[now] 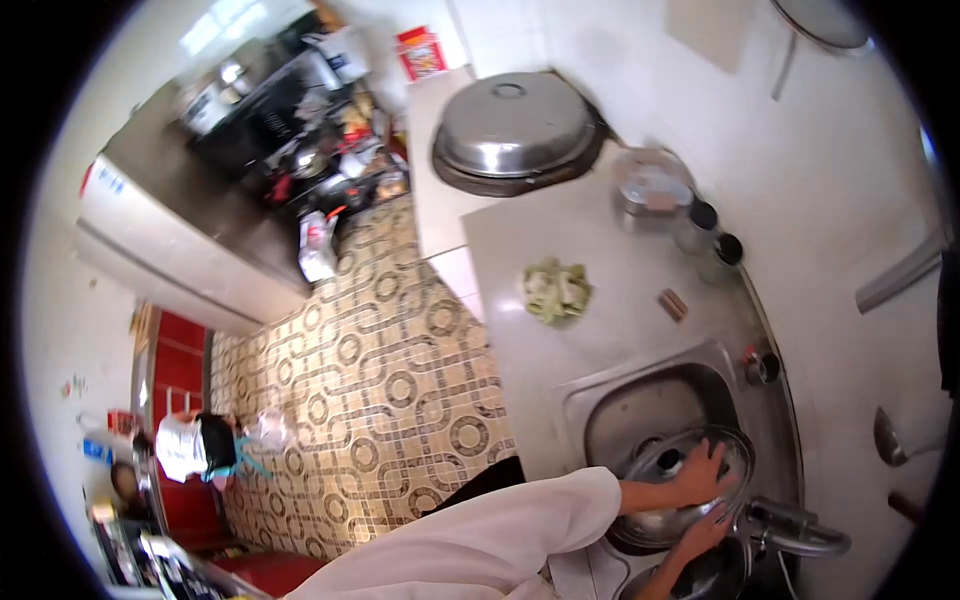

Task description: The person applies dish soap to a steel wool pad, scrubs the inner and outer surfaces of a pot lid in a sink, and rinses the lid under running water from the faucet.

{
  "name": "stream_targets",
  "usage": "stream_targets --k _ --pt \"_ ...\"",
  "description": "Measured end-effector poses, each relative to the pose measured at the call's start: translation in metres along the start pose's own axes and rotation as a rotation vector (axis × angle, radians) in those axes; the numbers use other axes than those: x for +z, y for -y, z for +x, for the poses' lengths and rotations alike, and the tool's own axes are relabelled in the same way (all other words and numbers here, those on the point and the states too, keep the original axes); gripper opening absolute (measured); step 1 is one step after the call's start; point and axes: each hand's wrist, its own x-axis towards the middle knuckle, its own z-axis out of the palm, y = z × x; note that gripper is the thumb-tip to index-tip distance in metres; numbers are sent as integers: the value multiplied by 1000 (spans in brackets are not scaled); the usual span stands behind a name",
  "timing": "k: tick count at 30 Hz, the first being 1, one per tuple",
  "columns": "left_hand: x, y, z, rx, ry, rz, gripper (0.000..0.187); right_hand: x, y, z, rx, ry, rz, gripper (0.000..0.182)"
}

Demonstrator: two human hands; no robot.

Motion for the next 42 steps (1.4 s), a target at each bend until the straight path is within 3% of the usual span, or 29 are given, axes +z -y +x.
stream_targets --k 11,13,14,16,18,19,20,22,23,25,27,29,32,34,35,38,40,42 --pt "15 52 -36 81 -213 -108 46 22 -43 38 -185 39 46 61" --pt "16 65 -33 82 -542 -335 39 2 -21 28 -28 221 71 64" --pt "10 72 -33 73 -558 -340 39 5 -23 29 -44 232 67 64" --pt "-15 85 -30 -323 -666 -500 39 9 -36 35 -93 139 -16 67" --pt "-26 109 -25 -579 -784 -851 41 -5 -12 17 -116 102 -11 69" --pt "-38 116 -31 -591 -790 -861 41 -7 -3 9 -118 59 21 71" --pt "-53 124 -46 -674 -693 -1149 40 -4 -11 14 -124 67 14 71" --pt "-55 140 -51 -749 -591 -1437 39 9 -25 28 -211 27 -141 76" --pt "-43 155 -46 -741 -566 -1395 39 8 -20 23 -218 37 -143 76" --pt "-43 156 -56 -749 -552 -1356 38 -6 -2 5 -506 -105 -117 78" --pt "-66 119 -80 -742 -579 -1398 35 -8 4 -1 -516 -124 -150 71" --pt "-41 146 -72 -645 -536 -1460 35 -9 8 0 -526 -155 -175 63" --pt "-39 156 -72 -511 -469 -1388 40 -10 -2 14 -394 1 -198 65" --pt "-37 156 -72 -529 -433 -1356 45 -6 -14 29 -633 24 -280 82" --pt "-37 156 -72 -519 -430 -1347 45 -4 -10 30 -628 17 -271 82" --pt "-35 155 -72 -533 -442 -1350 42 -9 5 36 -282 90 -291 70" --pt "-34 159 -70 -575 -429 -1178 51 -13 15 42 -51 135 -296 64" --pt "-31 159 -73 -543 -412 -1121 51 -20 21 41 -54 125 -248 61"
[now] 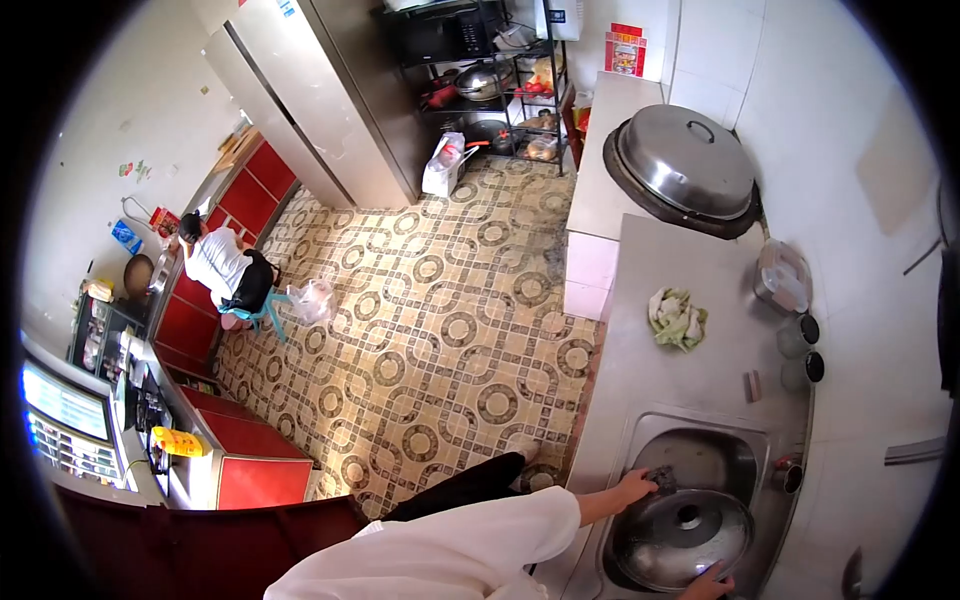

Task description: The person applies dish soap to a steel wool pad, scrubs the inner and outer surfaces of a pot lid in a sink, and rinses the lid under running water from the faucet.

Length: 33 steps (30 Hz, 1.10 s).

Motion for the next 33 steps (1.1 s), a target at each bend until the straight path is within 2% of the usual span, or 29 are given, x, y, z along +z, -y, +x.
stream_targets --k 5,6,7,9,11,12,14,15,16,17,18,19,21,22,23,24,27,28,30,33 --pt "-2 5 -5 60 66 92 56 11 -28 39 -48 78 114 59" --pt "0 6 -4 64 -12 190 54 13 -34 52 -122 133 102 56" --pt "2 6 -5 67 -89 287 52 2 -28 49 -195 187 88 53" --pt "0 6 -5 48 -15 275 53 -7 -9 38 -173 222 48 50" --pt "-3 11 2 33 59 214 56 28 -37 54 -322 38 138 47" --pt "-2 9 0 43 22 248 55 26 -32 52 -319 48 160 45" --pt "-4 13 4 29 28 368 47 38 -57 70 -474 102 205 41" --pt "-8 18 11 11 67 448 41 52 -81 74 -620 2 19 33" --pt "-11 11 -1 135 166 680 33 101 -150 104 -1036 -496 -640 26" --pt "-15 7 -10 291 237 924 30 60 -103 65 -583 -163 -14 24" --pt "-19 1 -21 463 278 1131 33 64 -109 64 -632 -153 -314 24" --pt "-17 2 -16 249 292 773 27 55 -91 52 -554 -124 -204 26" --pt "-13 4 -8 -102 135 -92 30 32 -47 24 -352 -39 120 29" --pt "-1 -15 -22 -113 140 -203 29 26 -36 17 -294 -3 185 31" --pt "1 -17 -26 -86 171 -143 33 10 -20 8 -245 5 300 31" --pt "4 -9 -24 -88 190 -120 33 10 -35 12 -222 -13 309 31" --pt "13 0 -30 -11 258 -138 28 21 -68 25 -432 -202 347 34" --pt "-10 -18 -19 -54 275 -140 28 29 -49 7 -410 -208 307 34" --pt "-9 -14 -19 -71 255 -130 30 23 -56 4 -173 -39 287 37" --pt "-12 -8 -13 -111 286 -89 31 23 -72 4 -192 -38 274 39"
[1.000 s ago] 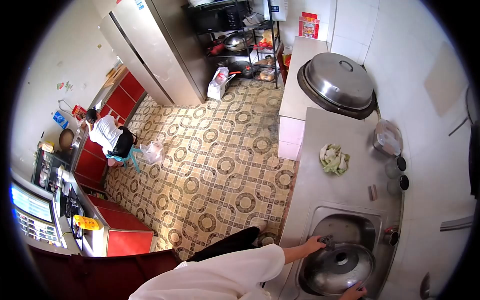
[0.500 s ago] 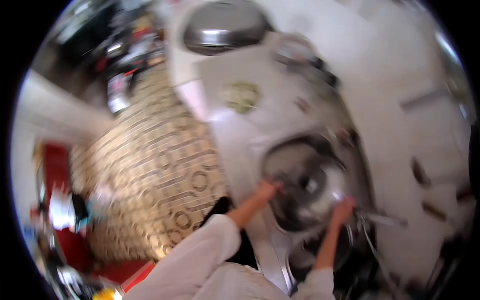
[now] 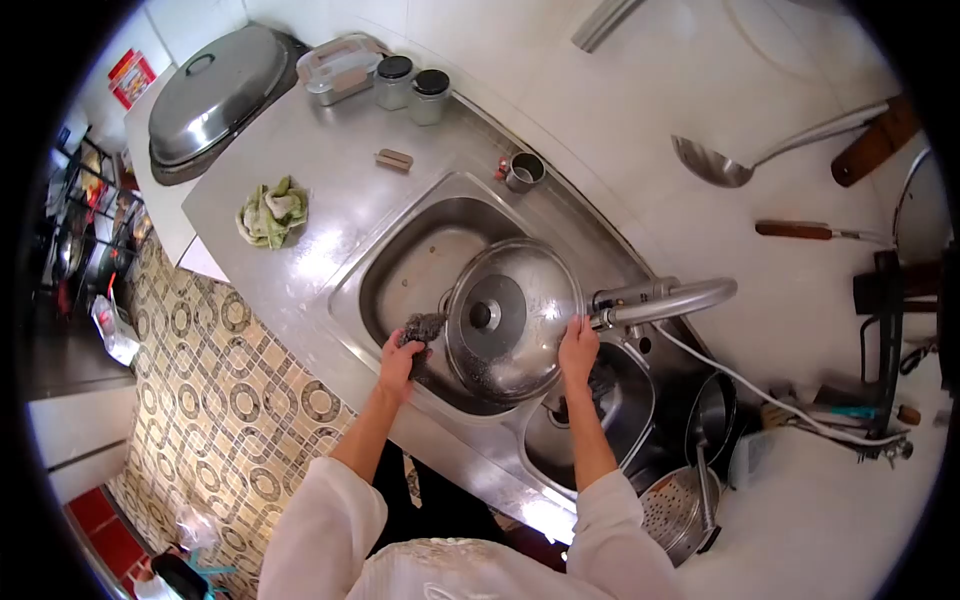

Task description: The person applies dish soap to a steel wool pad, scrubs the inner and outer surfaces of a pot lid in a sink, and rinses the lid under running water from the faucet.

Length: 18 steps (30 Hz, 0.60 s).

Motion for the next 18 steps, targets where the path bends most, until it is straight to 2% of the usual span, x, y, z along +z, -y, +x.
stream_targets --k 3,5,6,8,10,12,13,15,16,18 --pt "11 -16 -7 -25 -60 -11 33 -4 21 -3 41 27 94 37" --pt "19 -18 -12 115 -15 315 33 -6 34 -6 97 -5 180 46" --pt "35 -22 -20 214 -27 422 40 -3 35 -7 63 -36 191 49" --pt "67 -32 -40 428 42 849 45 -1 38 -11 70 -25 168 47" --pt "103 -31 -57 769 179 997 51 -3 42 -12 68 -23 138 45" --pt "127 -9 -60 833 317 1042 52 -2 46 -17 33 -56 191 35" --pt "138 2 -59 837 320 1039 52 -1 48 -19 31 -61 190 35" --pt "153 18 -48 1019 465 1322 53 1 47 -20 58 3 246 36" --pt "158 21 -27 1049 389 1368 53 8 40 -22 45 -18 159 36" --pt "163 23 45 735 83 1156 52 7 48 -33 48 -49 119 36"
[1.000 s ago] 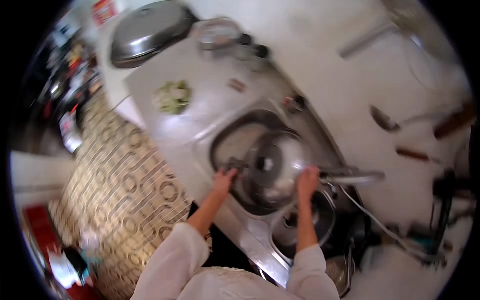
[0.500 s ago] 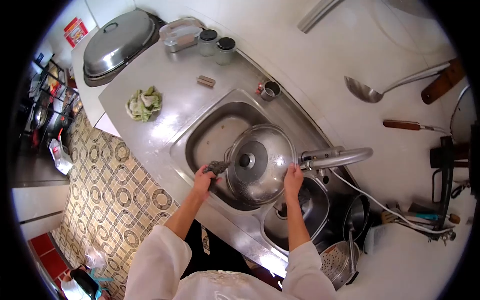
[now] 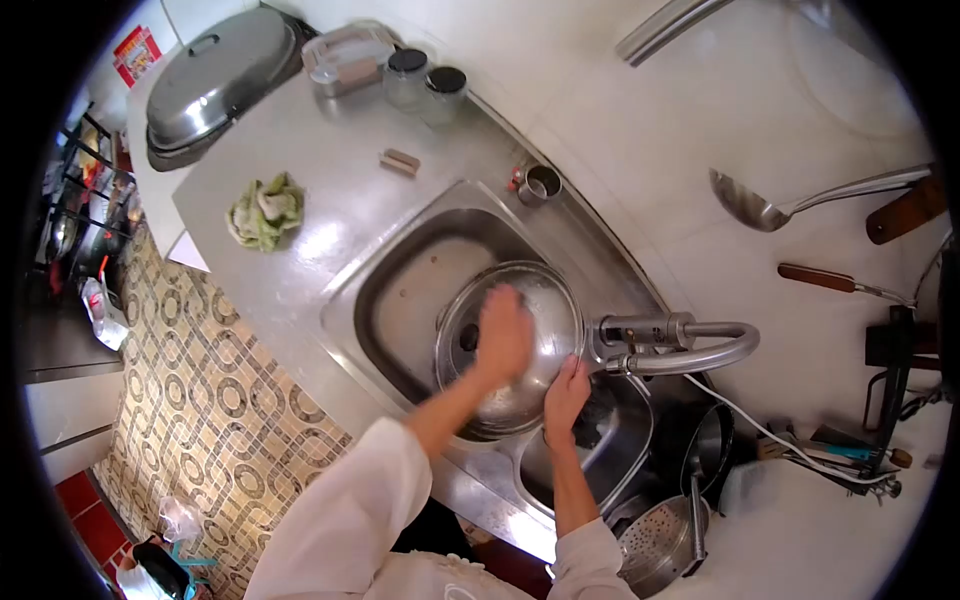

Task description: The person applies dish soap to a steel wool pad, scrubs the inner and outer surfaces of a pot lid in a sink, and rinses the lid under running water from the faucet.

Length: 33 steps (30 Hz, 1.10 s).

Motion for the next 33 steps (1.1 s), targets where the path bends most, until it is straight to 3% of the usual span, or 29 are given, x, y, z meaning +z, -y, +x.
stream_targets --k 1,3,5,6,7,9,11,12,14,15,17,18,19,21,22,24,25,27,30,32,33 --pt "13 22 26 -127 16 99 51 -4 2 -7 -2 -16 -27 37" --pt "29 31 28 196 -71 287 49 -4 -2 -8 41 17 -38 37" --pt "14 -15 -15 293 -45 143 48 0 -8 -2 -12 -72 -137 37" --pt "3 -24 -23 297 -37 152 48 -4 -3 -2 59 -29 -30 37" --pt "-5 -32 -32 326 78 63 48 -4 -4 -9 70 -32 -28 37" --pt "2 -19 -9 361 188 -40 49 -4 -5 -10 61 -111 -57 35" --pt "28 23 37 79 116 44 50 -6 -4 -16 66 -116 -87 35" --pt "30 19 31 69 129 33 50 -6 -4 -16 76 -86 -88 35" --pt "24 7 20 269 91 95 50 -5 -6 -9 117 -59 -84 33" --pt "13 -5 8 268 102 98 50 -5 -5 -9 128 -60 -85 33" --pt "-8 -33 -14 509 320 -4 47 -10 0 -7 132 -29 -68 36" --pt "-7 -30 -7 534 325 -7 45 -10 -3 -9 110 -48 -66 36" --pt "-4 -23 13 536 322 -12 45 -8 -2 -9 106 -51 -70 36" --pt "11 -4 50 120 295 -95 46 -7 7 -12 171 -74 -111 37" --pt "19 1 50 121 297 -101 46 -7 6 -11 172 -78 -117 37" --pt "20 -1 51 314 70 161 44 -7 7 -7 102 -25 -161 34" --pt "18 -5 39 316 75 167 44 -6 10 -7 108 -25 -156 34" --pt "-8 -38 11 700 294 -171 46 -8 22 -4 139 -23 19 35" --pt "-4 -30 31 659 147 -193 52 -7 12 -14 154 -49 -21 38" --pt "3 -27 69 213 275 38 56 -5 19 -20 81 -61 -114 42" --pt "14 -12 88 204 313 76 51 -7 20 -25 88 -55 -128 42"
